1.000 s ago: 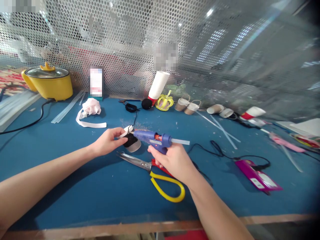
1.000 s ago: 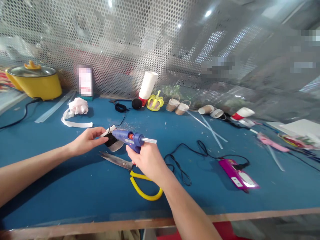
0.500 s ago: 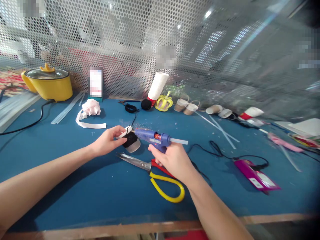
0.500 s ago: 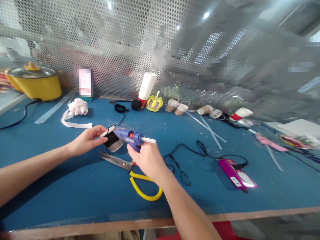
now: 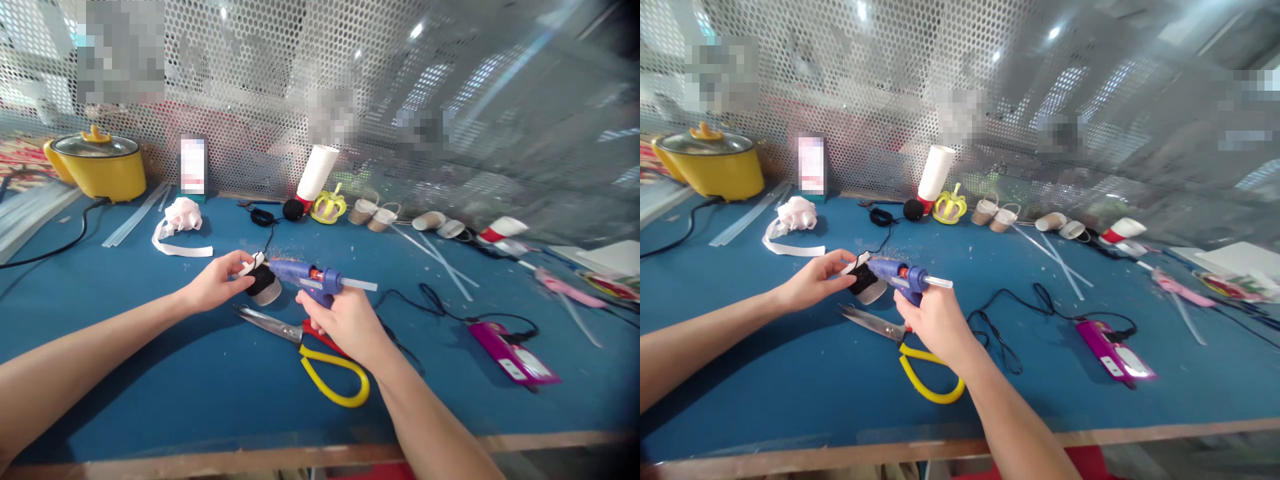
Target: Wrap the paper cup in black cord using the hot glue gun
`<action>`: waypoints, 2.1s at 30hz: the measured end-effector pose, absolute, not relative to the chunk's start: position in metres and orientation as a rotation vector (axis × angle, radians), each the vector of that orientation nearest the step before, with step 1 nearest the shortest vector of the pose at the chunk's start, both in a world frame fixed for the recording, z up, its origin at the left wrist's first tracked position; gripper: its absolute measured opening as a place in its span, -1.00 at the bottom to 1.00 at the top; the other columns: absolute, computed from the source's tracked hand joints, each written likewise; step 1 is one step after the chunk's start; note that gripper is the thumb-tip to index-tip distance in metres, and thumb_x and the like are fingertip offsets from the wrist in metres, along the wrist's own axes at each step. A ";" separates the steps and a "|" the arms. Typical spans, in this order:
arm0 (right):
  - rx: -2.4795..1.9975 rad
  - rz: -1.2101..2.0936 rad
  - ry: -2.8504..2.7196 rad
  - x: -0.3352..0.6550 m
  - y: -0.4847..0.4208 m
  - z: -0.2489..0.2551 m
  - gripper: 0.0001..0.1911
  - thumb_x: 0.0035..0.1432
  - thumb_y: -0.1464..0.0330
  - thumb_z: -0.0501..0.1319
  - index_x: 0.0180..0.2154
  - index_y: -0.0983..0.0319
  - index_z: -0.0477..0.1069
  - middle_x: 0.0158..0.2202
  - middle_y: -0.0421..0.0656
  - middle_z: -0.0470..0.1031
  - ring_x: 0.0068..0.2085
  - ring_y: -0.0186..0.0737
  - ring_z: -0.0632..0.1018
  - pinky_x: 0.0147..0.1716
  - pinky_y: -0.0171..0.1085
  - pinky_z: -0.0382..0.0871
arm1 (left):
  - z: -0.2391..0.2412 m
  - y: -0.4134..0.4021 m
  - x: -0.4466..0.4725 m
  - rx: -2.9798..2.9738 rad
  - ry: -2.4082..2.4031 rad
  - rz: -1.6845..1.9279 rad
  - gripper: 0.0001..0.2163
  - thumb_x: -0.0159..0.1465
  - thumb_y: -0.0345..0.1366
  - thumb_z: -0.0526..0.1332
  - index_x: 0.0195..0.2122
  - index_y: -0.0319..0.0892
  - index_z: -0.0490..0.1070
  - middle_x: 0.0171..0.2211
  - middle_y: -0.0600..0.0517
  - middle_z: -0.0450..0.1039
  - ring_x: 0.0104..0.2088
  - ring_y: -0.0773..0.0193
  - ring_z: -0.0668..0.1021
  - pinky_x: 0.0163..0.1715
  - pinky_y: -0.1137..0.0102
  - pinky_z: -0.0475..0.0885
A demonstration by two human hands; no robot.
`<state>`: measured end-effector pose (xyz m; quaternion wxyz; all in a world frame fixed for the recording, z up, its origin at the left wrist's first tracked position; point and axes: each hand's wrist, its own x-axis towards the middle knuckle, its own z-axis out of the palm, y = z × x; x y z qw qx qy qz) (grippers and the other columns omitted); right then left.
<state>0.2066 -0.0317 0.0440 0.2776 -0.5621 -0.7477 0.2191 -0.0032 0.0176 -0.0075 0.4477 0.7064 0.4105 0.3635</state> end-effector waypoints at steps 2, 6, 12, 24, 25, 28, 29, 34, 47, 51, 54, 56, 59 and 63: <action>-1.493 0.610 -2.010 0.207 -0.031 0.044 -0.81 0.06 0.35 0.09 -0.51 0.28 0.39 -0.75 -0.27 0.35 -0.70 -0.37 0.41 -0.63 -0.40 0.32 | -0.008 0.018 -0.004 1.750 1.013 0.896 -0.78 0.12 -0.24 0.12 -0.23 -0.21 0.22 -0.45 0.09 0.43 -0.47 0.36 0.45 -0.40 0.44 0.34; -1.489 0.594 -2.007 0.207 -0.031 0.043 -0.83 0.04 0.36 0.10 -0.51 0.27 0.39 -0.76 -0.28 0.34 -0.70 -0.36 0.41 -0.62 -0.39 0.32 | -0.008 0.017 -0.004 1.762 0.993 0.899 -0.75 0.14 -0.25 0.11 -0.18 -0.21 0.22 -0.44 0.07 0.44 -0.45 0.35 0.46 -0.40 0.44 0.34; -1.504 0.612 -2.009 0.206 -0.032 0.044 -0.81 0.06 0.35 0.09 -0.49 0.28 0.40 -0.76 -0.28 0.34 -0.71 -0.37 0.40 -0.63 -0.39 0.32 | -0.003 0.015 -0.003 1.738 1.014 0.885 -0.71 0.12 -0.26 0.13 -0.14 -0.22 0.21 -0.48 0.08 0.43 -0.48 0.35 0.45 -0.44 0.44 0.32; -1.496 0.554 -2.065 0.204 -0.032 0.040 -0.83 0.04 0.36 0.08 -0.51 0.26 0.37 -0.76 -0.26 0.33 -0.71 -0.37 0.37 -0.66 -0.38 0.29 | -0.005 0.016 -0.004 1.734 1.037 0.905 -0.67 0.09 -0.26 0.16 -0.11 -0.22 0.25 -0.48 0.08 0.43 -0.49 0.36 0.44 -0.48 0.47 0.31; -1.493 0.557 -2.059 0.204 -0.032 0.040 -0.83 0.04 0.36 0.08 -0.51 0.26 0.38 -0.76 -0.26 0.34 -0.71 -0.37 0.38 -0.65 -0.38 0.29 | -0.005 0.016 -0.004 1.729 1.027 0.914 -0.67 0.09 -0.26 0.16 -0.12 -0.21 0.26 -0.49 0.09 0.43 -0.49 0.35 0.44 -0.48 0.47 0.31; -1.494 0.586 -2.021 0.205 -0.032 0.042 -0.84 0.04 0.37 0.09 -0.51 0.26 0.38 -0.76 -0.27 0.34 -0.70 -0.37 0.39 -0.64 -0.39 0.31 | -0.006 0.017 -0.005 1.716 1.008 0.935 -0.67 0.08 -0.26 0.18 -0.12 -0.21 0.28 -0.51 0.09 0.43 -0.49 0.35 0.45 -0.47 0.47 0.32; -1.499 0.595 -2.009 0.206 -0.031 0.042 -0.84 0.04 0.37 0.09 -0.51 0.27 0.38 -0.76 -0.27 0.33 -0.70 -0.37 0.40 -0.64 -0.39 0.31 | -0.007 0.017 -0.005 1.714 1.010 0.938 -0.67 0.07 -0.26 0.18 -0.13 -0.21 0.28 -0.51 0.10 0.43 -0.49 0.35 0.45 -0.47 0.47 0.33; -1.500 0.600 -2.005 0.207 -0.031 0.042 -0.83 0.04 0.36 0.10 -0.52 0.27 0.38 -0.76 -0.28 0.33 -0.70 -0.38 0.40 -0.64 -0.40 0.31 | -0.007 0.017 -0.005 1.725 1.018 0.930 -0.66 0.07 -0.26 0.18 -0.11 -0.22 0.29 -0.49 0.08 0.44 -0.46 0.34 0.46 -0.46 0.46 0.34; -1.502 0.529 -2.061 0.206 -0.031 0.038 -0.83 0.04 0.35 0.08 -0.51 0.25 0.37 -0.73 -0.25 0.35 -0.68 -0.36 0.39 -0.63 -0.38 0.30 | -0.008 0.017 -0.006 1.737 1.009 0.915 -0.64 0.09 -0.27 0.17 -0.07 -0.20 0.27 -0.50 0.09 0.43 -0.46 0.33 0.46 -0.44 0.45 0.33; -1.504 0.475 -2.084 0.205 -0.031 0.036 -0.84 0.02 0.35 0.10 -0.52 0.25 0.37 -0.72 -0.23 0.36 -0.65 -0.32 0.42 -0.62 -0.36 0.31 | -0.007 0.018 -0.006 1.781 1.035 0.892 -0.64 0.12 -0.27 0.14 -0.04 -0.21 0.24 -0.48 0.09 0.42 -0.49 0.37 0.43 -0.47 0.48 0.29; -1.505 0.474 -2.077 0.204 -0.031 0.037 -0.86 0.01 0.36 0.10 -0.52 0.25 0.37 -0.72 -0.23 0.35 -0.65 -0.31 0.42 -0.61 -0.36 0.31 | -0.006 0.018 -0.005 1.789 1.033 0.891 -0.64 0.13 -0.27 0.13 -0.04 -0.22 0.23 -0.48 0.09 0.42 -0.50 0.37 0.43 -0.49 0.49 0.29; -1.505 0.495 -2.075 0.204 -0.032 0.038 -0.85 0.01 0.37 0.10 -0.52 0.25 0.37 -0.73 -0.24 0.35 -0.66 -0.33 0.41 -0.62 -0.37 0.31 | -0.006 0.017 -0.005 1.788 1.030 0.898 -0.64 0.11 -0.27 0.14 -0.05 -0.22 0.25 -0.49 0.09 0.43 -0.51 0.37 0.43 -0.49 0.49 0.29; -1.514 0.559 -2.038 0.204 -0.032 0.042 -0.84 0.04 0.37 0.09 -0.51 0.26 0.37 -0.74 -0.26 0.33 -0.69 -0.37 0.39 -0.64 -0.39 0.30 | -0.006 0.017 -0.006 1.789 1.026 0.901 -0.65 0.09 -0.27 0.16 -0.07 -0.22 0.27 -0.50 0.09 0.44 -0.50 0.35 0.45 -0.49 0.48 0.32; -1.530 0.598 -1.983 0.205 -0.031 0.044 -0.85 0.04 0.38 0.09 -0.50 0.28 0.37 -0.75 -0.28 0.32 -0.72 -0.40 0.38 -0.65 -0.41 0.29 | -0.007 0.017 -0.006 1.789 1.013 0.903 -0.65 0.09 -0.27 0.16 -0.08 -0.22 0.27 -0.49 0.08 0.46 -0.47 0.33 0.48 -0.46 0.46 0.35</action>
